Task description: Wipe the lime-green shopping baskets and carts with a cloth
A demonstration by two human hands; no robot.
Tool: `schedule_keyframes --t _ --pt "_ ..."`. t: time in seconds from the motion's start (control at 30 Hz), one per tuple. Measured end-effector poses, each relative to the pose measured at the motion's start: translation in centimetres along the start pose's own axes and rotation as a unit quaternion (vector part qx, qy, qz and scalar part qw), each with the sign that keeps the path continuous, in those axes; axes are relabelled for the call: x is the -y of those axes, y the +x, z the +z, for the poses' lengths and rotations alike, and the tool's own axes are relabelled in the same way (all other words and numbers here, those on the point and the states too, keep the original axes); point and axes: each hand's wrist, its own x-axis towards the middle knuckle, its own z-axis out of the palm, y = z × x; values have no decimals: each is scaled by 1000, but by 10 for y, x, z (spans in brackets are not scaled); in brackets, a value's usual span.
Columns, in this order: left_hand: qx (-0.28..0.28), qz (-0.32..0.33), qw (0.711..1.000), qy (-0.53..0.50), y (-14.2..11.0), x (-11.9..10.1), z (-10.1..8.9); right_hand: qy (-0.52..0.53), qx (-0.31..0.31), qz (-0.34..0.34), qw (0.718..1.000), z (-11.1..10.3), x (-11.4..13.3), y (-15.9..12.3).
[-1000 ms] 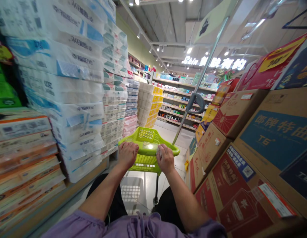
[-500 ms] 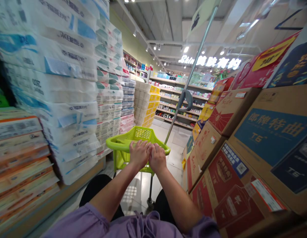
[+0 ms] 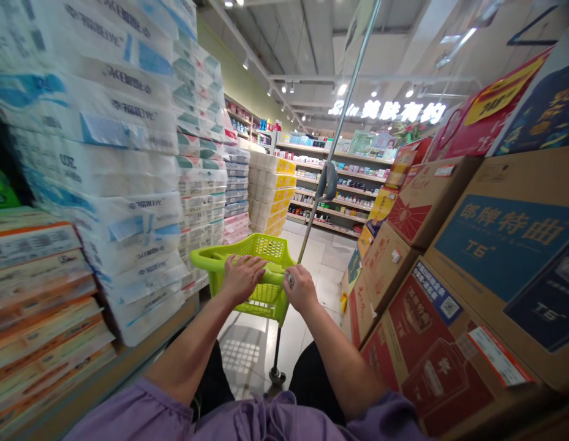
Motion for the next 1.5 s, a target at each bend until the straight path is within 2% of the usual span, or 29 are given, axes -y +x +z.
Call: schedule_keyframes --t 0.1,0.17,0.23,0.33,0.4,0.47,0.53,0.6,0.73,0.9,1.1,1.27,1.4,1.5 --pt "-3 -33 999 6 2 17 -2 8 -18 -10 1000 9 19 -6" --pt "-17 -58 998 12 1 16 -3 20 -27 -21 999 14 30 -12" --pt "-25 -45 999 10 -3 5 -4 36 -29 -54 997 15 37 -18" --pt "-5 -8 1000 -12 -11 -19 -4 62 -23 -124 990 13 38 -23" --pt "2 -19 999 -28 -14 -29 -4 56 -39 -116 991 9 34 -25" --pt "-7 -44 998 -44 -15 -30 -3 39 -60 -72 995 7 30 -26" --pt "-15 -60 996 -60 -14 -27 -3 38 -61 -50 996 8 30 -28" --pt "-16 -65 996 -66 -15 -24 -3 51 -51 -60 996 12 32 -30" --pt "-27 -27 999 -32 -21 -23 0 80 -50 -97 991 22 32 -34" --pt "-96 12 995 -11 -30 -14 13 112 -86 -97 985 31 31 -32" --pt "-150 26 988 -36 -35 4 25 160 -72 -96 980 40 46 -27" --pt "-161 19 986 -45 -38 10 28 139 -96 -71 983 40 49 -26" --pt "-172 9 984 -53 -37 11 28 147 -63 -122 980 37 55 -22" --pt "-171 14 983 -60 -37 11 28 140 -76 -128 979 38 51 -24"
